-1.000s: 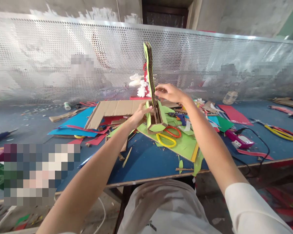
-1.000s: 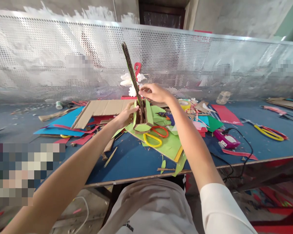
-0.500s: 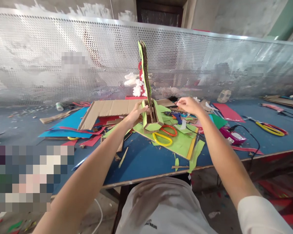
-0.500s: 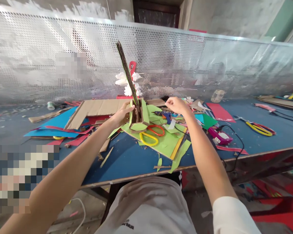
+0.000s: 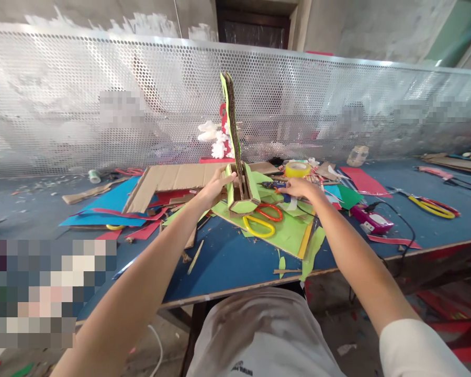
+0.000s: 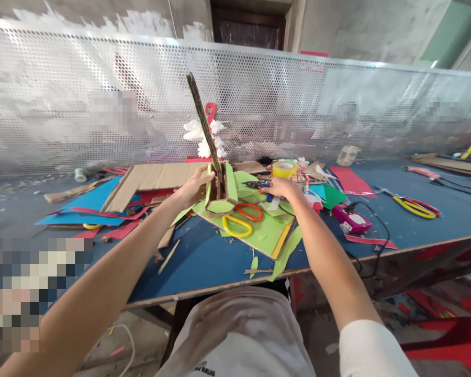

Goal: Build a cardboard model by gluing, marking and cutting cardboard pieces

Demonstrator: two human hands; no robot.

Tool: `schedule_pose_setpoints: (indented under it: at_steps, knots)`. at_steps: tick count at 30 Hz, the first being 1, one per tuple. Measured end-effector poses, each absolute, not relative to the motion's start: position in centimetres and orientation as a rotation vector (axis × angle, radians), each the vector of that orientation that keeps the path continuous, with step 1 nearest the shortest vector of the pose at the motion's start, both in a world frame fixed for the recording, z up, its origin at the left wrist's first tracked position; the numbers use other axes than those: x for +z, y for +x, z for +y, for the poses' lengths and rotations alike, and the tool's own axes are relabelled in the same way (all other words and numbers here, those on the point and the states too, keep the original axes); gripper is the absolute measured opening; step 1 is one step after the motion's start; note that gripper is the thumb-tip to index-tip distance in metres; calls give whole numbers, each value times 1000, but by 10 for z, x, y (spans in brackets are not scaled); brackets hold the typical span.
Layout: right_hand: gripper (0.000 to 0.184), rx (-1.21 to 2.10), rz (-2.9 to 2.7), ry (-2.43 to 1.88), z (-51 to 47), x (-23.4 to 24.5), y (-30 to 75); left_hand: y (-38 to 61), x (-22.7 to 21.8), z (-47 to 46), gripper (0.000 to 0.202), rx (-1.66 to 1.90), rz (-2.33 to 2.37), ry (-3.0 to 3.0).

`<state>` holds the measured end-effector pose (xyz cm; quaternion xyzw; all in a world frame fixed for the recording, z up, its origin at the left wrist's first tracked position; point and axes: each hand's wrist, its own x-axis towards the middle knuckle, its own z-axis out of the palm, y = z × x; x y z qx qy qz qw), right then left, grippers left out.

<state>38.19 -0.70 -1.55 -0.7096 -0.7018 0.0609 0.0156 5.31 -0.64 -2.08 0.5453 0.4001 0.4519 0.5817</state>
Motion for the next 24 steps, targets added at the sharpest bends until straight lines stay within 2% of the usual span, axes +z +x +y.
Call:
schedule_pose_setpoints:
  at_steps: [4,6,8,14,20,24]
  knots:
    - [43,70,-2160,-2149,-6,-18,382,52,-22,-5,88,1065,943,1293]
    - [31,30,-2141,-1975,-8,-19,377,51,-22,-4,90,1054,951,1314]
    - [26,140,-2133,-1745,-11,-19,367,50,-22,-4,91,1043,961,1335]
    - [46,860,-1967,-1307,-25,-21,317,51,-25,-1,88,1067,950,1345]
    - [71,951,-1910,-1234,-32,-27,299,53,-28,5,85,1082,929,1353]
    - [69,976,-1892,-1201,-31,-30,298,51,-29,8,85,1076,960,1403]
